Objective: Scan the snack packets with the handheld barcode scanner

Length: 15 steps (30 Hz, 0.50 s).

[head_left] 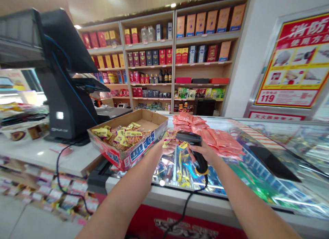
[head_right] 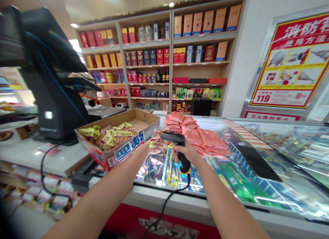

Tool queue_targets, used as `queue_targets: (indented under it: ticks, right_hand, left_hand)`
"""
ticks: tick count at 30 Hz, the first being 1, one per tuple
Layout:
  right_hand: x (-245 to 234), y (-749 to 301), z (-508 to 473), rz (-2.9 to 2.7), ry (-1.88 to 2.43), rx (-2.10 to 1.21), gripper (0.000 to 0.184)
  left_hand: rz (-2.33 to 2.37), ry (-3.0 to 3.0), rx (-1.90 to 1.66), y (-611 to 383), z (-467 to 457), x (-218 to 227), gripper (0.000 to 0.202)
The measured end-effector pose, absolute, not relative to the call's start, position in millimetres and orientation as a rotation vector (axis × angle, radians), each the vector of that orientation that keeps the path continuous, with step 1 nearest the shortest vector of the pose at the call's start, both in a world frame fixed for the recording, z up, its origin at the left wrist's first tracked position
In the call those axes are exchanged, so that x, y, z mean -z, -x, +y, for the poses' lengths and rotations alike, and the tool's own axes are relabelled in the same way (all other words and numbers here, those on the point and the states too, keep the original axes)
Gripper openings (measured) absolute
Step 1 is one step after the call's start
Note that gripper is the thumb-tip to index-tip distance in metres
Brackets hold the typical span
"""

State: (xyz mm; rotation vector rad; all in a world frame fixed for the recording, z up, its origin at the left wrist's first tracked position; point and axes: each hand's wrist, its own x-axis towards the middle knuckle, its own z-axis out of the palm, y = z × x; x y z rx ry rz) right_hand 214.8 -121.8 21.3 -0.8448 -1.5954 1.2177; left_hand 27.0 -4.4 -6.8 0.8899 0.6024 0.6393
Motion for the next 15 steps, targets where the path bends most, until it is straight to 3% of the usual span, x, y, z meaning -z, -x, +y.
queue_targets:
  ticks: [7,15]
  right_hand:
    - [-17,-216,-119,-1.504,0.797,-1.266,0.025]
    - [-29,-204,-109,-1.410,0.816,-1.257,0.029]
  left_hand:
    - [0.653,-0.827,-0.681,-29,-12,-1,0.024]
    - [0.842,-0.841,-1.018,-5,-13,-54,0.013]
